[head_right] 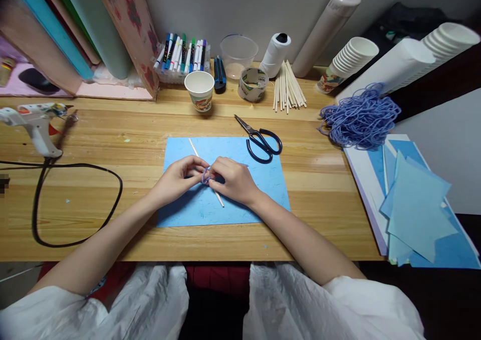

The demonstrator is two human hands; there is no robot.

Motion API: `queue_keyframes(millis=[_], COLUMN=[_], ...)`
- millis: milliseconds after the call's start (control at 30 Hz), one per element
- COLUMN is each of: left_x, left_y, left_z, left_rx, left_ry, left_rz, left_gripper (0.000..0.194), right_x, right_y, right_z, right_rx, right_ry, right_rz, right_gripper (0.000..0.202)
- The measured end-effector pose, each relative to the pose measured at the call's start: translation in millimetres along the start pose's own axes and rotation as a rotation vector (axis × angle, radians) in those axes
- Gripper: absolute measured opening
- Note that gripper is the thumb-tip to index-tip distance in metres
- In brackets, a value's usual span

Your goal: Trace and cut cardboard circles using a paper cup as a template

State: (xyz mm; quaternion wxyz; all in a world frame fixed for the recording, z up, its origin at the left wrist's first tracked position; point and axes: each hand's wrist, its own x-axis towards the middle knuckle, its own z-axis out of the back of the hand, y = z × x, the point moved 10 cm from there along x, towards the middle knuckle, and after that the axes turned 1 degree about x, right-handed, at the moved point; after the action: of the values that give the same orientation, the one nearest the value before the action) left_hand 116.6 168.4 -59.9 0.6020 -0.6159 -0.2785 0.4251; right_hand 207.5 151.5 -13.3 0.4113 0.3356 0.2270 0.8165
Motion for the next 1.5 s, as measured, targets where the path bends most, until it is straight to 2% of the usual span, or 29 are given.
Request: queue_keyframes(millis=[133, 267, 433, 567, 733, 967, 1133, 1233, 1333, 1500], left_x=[0.6, -1.9, -2.2, 0.1, -0.2, -1.2, -3.3, -6.3, -10.5, -15.9], left_y=[-8.7, -17.6, -7.8, 0.0, -2.0, -5.8, -10.9, -23.9, -38.8, -44.7], left_z=[4.5, 4.9, 8.6, 14.4, 19.2, 28.6, 32.2, 31.5, 30.4, 30.2], left_rx=[-0.039, -0.001, 0.045, 0.03, 0.078, 0.148, 0.289, 0.429, 0.579, 0.792], left_ry=[-0.035, -0.035, -0.078, -0.121, -0.151, -0.191, -0.139, -0.065, 0.012, 0.137], left_rz=[-0.028, -0.035, -0.006, 0.008, 0.001, 0.012, 0.003, -0.081, -0.185, -0.252], left_gripper=[0.016, 0.02, 0.021, 0.019, 0.017, 0.015, 0.013, 0.009, 0.008, 0.009], right_x=[-0.2, -0.8, -1.1, -0.4, -0.7, -5.4, -10.9, -12.2, -10.7, -3.1], right_y=[-1.1, -1.3, -5.9, -16.5, -33.1, -53.2, -64.5, -69.1, -70.2, -55.1], right_z=[0.2, 1.4, 1.4, 4.5, 3.6, -5.8, -8.9, -3.4, 10.1, 30.8], right_rx=[0.085, 0.144, 0.156, 0.273, 0.44, 0.646, 0.794, 0.733, 0.572, 0.256], right_ry=[0.003, -0.017, -0.015, -0.033, -0.036, 0.07, 0.049, 0.03, 0.015, 0.09], right_rz=[-0.002, 0.016, -0.027, -0.135, -0.281, -0.455, -0.558, -0.562, -0.508, -0.284], right_gripper=[0.013, 0.017, 0.014, 0.007, 0.006, 0.015, 0.027, 0.025, 0.023, 0.013])
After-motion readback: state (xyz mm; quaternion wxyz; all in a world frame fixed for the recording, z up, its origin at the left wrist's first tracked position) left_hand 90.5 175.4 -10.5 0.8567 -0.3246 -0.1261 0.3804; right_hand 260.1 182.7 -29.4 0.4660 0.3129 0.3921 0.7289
